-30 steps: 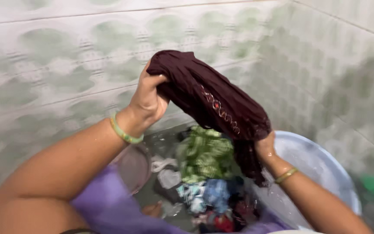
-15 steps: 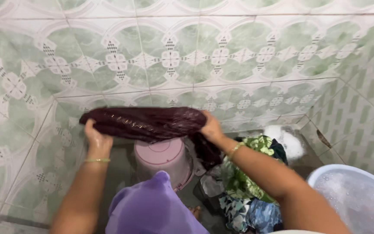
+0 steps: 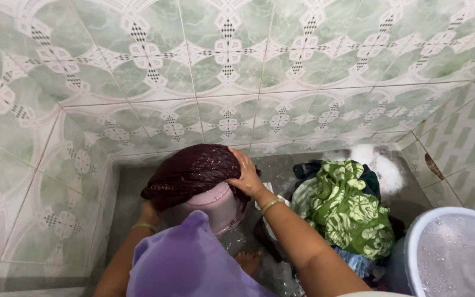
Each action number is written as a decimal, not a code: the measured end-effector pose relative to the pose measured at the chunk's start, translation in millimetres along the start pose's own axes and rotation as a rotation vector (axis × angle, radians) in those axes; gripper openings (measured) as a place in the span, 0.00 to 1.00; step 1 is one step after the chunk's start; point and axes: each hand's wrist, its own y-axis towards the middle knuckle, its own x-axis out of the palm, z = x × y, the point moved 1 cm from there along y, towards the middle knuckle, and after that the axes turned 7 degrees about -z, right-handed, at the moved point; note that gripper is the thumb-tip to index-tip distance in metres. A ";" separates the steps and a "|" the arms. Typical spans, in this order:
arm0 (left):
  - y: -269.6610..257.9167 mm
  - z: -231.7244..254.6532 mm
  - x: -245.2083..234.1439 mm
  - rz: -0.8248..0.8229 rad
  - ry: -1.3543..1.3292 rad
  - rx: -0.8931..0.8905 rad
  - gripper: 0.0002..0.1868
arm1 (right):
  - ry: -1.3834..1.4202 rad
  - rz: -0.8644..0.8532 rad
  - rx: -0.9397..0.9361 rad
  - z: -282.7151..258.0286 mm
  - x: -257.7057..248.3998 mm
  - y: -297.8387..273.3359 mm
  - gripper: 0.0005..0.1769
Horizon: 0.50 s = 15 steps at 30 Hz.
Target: The person washes clothes by hand in a tiled room. They pour soapy water from a blue basin onto a pile of clothes, then transfer a dark garment into a pink bucket. They add water from a blue cup and scrub the garment in the bucket before wringing it out.
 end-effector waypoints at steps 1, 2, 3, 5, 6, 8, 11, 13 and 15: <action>-3.2 0.2 3.0 0.000 0.020 -0.017 0.23 | -0.004 0.007 -0.006 0.9 0.8 -1.4 0.57; -4.4 5.0 7.3 -0.004 0.042 -0.032 0.23 | -0.016 0.004 0.003 0.3 0.6 -1.6 0.57; -7.9 10.9 9.8 0.049 0.072 -0.129 0.24 | -0.027 0.000 0.012 -2.7 0.2 -2.9 0.58; -8.8 29.8 22.2 0.084 0.260 -0.249 0.25 | -0.100 -0.028 0.066 -13.3 -5.6 -3.2 0.58; -12.9 41.8 30.6 0.085 0.437 -0.307 0.25 | -0.158 -0.054 0.111 -20.3 -9.6 -1.0 0.59; -21.9 76.5 52.1 0.069 0.948 -0.389 0.26 | -0.293 -0.180 0.258 -36.0 -22.4 2.3 0.60; -14.7 157.0 75.6 0.069 1.782 -0.335 0.27 | -0.494 -0.407 0.449 -58.8 -37.6 7.2 0.61; 0.2 200.1 106.5 0.028 2.043 -0.199 0.29 | -0.593 -0.497 0.429 -58.3 -51.5 -5.0 0.60; 17.5 220.1 165.1 -0.122 2.092 0.009 0.30 | -0.777 -0.541 0.373 -50.6 -68.3 -29.4 0.55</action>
